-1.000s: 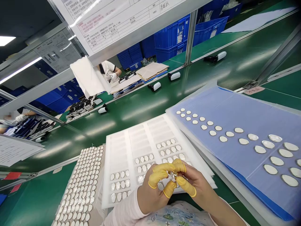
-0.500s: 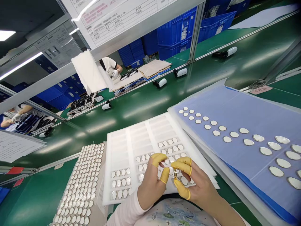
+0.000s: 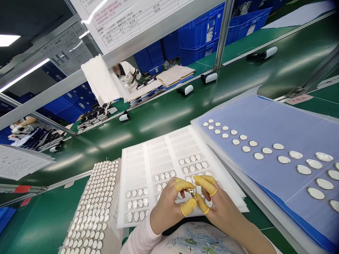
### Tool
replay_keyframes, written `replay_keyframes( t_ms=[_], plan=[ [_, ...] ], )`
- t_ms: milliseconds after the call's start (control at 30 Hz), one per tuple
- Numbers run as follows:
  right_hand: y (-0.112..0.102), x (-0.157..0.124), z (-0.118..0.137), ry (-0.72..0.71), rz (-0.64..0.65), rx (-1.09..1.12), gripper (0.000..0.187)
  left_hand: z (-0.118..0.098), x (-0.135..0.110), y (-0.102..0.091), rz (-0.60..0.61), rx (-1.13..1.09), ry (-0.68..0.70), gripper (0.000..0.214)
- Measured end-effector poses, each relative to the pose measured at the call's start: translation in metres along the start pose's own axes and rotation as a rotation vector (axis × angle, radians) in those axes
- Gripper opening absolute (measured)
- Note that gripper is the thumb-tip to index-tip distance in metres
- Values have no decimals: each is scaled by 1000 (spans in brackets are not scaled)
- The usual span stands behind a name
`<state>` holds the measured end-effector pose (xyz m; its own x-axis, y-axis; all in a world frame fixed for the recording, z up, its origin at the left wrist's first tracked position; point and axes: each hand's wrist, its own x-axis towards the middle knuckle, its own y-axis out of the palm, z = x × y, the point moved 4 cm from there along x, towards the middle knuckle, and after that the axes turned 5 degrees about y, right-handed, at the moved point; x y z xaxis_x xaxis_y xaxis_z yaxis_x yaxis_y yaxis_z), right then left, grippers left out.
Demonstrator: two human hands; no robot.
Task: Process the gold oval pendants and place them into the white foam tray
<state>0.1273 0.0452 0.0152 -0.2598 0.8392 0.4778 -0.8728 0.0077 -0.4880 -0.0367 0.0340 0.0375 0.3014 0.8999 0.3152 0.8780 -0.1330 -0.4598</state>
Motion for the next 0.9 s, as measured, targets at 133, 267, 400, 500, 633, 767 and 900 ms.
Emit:
replay_keyframes(
  t_ms=[133,267,400,500,633,767,900],
  plan=[
    [-2,0,-14,217,88,134,16,-7,0,0,-35,103,142,30],
    [-1,4,-18,346,210,301,31,-13,2,2,-70,217,267,41],
    [1,10,-15,382,221,368,41,-16,5,6,-68,321,312,41],
    [3,13,-12,403,214,372,32,-16,5,9,-56,351,324,42],
    [1,11,-12,368,171,346,11,-7,0,10,-19,286,231,46],
    [-3,7,-15,269,125,286,19,10,-5,9,-33,-26,-71,25],
    [-4,5,-12,156,115,223,35,18,-2,13,16,-367,-279,28]
  ],
)
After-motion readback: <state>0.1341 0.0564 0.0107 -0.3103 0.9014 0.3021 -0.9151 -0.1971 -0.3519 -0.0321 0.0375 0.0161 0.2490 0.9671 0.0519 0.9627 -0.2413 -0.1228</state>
